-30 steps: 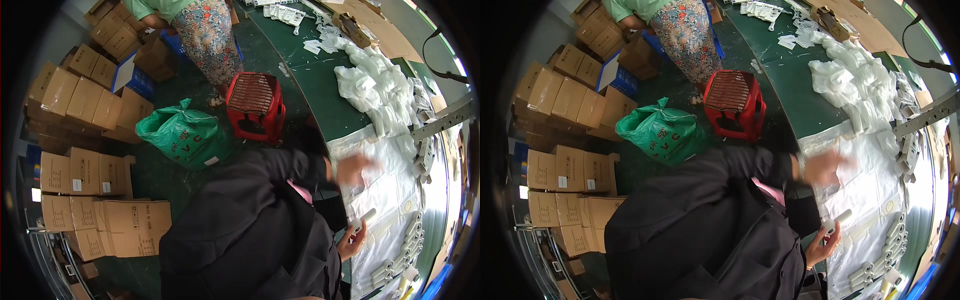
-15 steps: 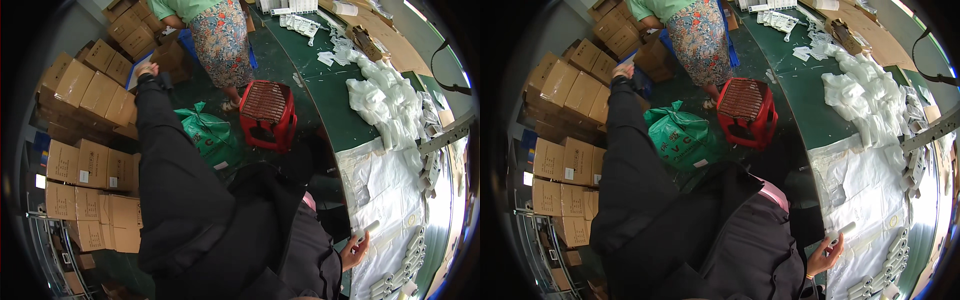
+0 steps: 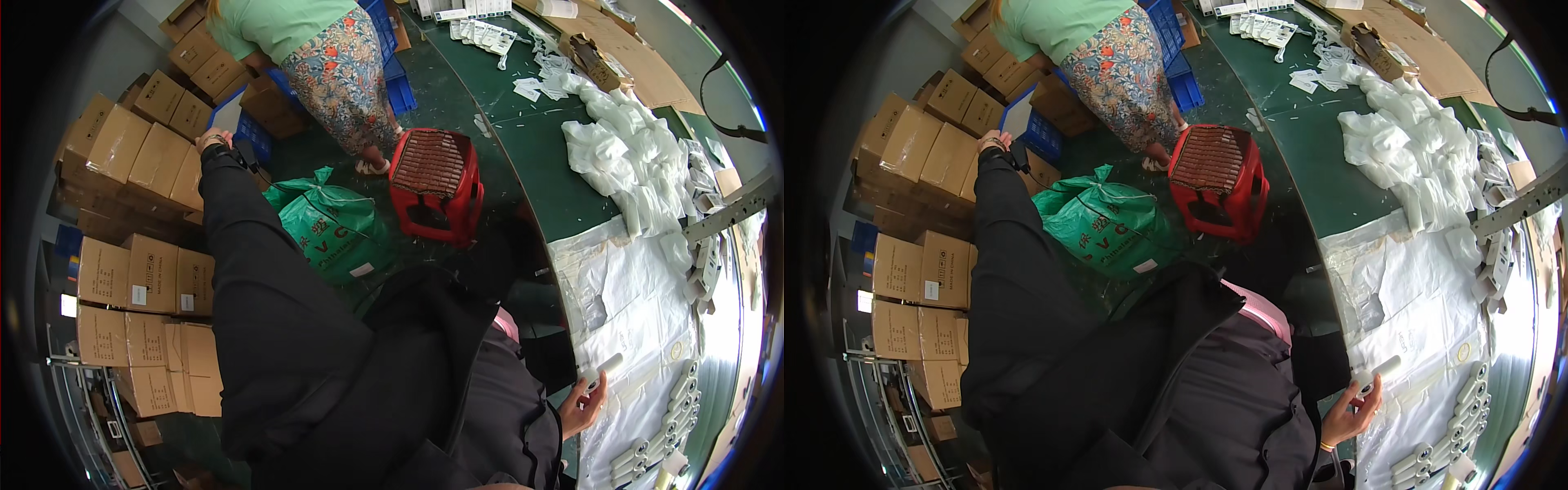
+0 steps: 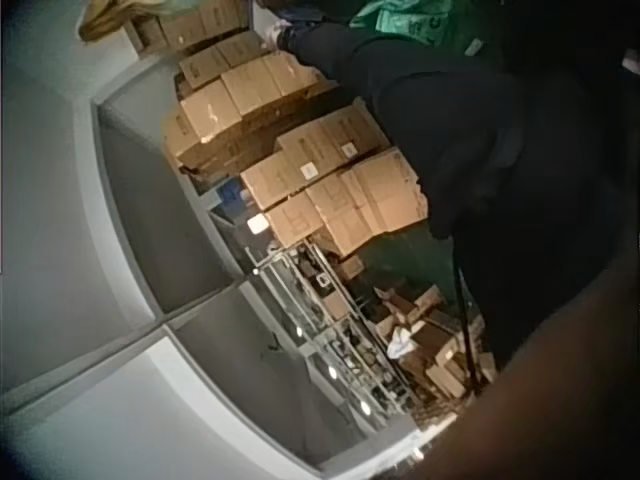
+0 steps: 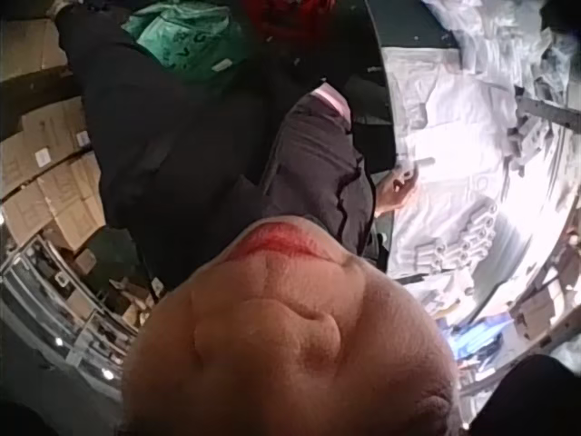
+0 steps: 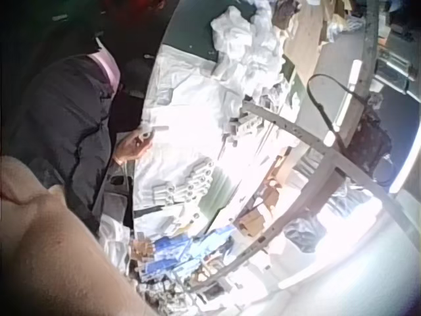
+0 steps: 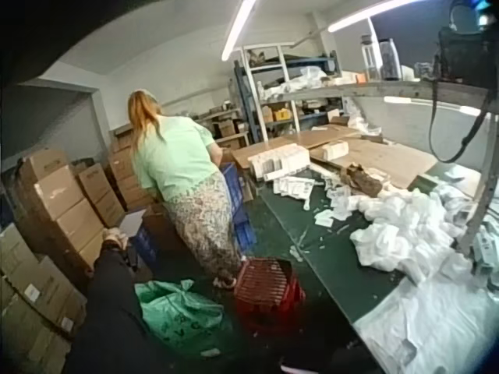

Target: Assembling cardboard boxes and packaging cylindrical components into plastic sleeves.

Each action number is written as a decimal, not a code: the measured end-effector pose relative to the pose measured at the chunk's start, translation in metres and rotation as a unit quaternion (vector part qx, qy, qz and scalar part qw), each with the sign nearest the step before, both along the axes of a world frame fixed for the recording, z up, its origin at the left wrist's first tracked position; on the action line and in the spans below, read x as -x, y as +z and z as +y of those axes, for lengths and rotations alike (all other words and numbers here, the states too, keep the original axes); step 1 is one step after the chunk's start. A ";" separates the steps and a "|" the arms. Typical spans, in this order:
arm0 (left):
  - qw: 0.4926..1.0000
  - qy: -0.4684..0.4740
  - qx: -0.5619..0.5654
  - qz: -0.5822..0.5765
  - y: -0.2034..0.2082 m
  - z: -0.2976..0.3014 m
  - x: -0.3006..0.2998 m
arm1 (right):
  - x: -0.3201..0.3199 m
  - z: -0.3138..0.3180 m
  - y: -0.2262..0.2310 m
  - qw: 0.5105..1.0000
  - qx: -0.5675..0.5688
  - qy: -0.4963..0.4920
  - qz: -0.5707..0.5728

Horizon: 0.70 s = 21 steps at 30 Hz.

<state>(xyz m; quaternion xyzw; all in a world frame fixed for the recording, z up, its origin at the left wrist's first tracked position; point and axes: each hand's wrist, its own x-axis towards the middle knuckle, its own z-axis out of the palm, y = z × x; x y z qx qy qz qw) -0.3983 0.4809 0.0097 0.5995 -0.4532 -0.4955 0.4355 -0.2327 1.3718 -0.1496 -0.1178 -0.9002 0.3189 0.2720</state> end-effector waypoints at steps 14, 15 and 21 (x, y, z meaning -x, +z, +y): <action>0.996 -0.049 -0.029 -0.067 -0.078 0.015 0.037 | -0.005 -0.006 0.012 1.000 -0.023 -0.004 -0.002; 0.994 -0.058 -0.033 -0.083 -0.103 0.019 0.053 | -0.008 -0.008 0.017 0.999 -0.042 -0.010 0.000; 0.842 -0.497 0.173 0.115 -0.120 -0.019 0.121 | 0.007 -0.008 0.005 0.998 0.053 -0.010 -0.029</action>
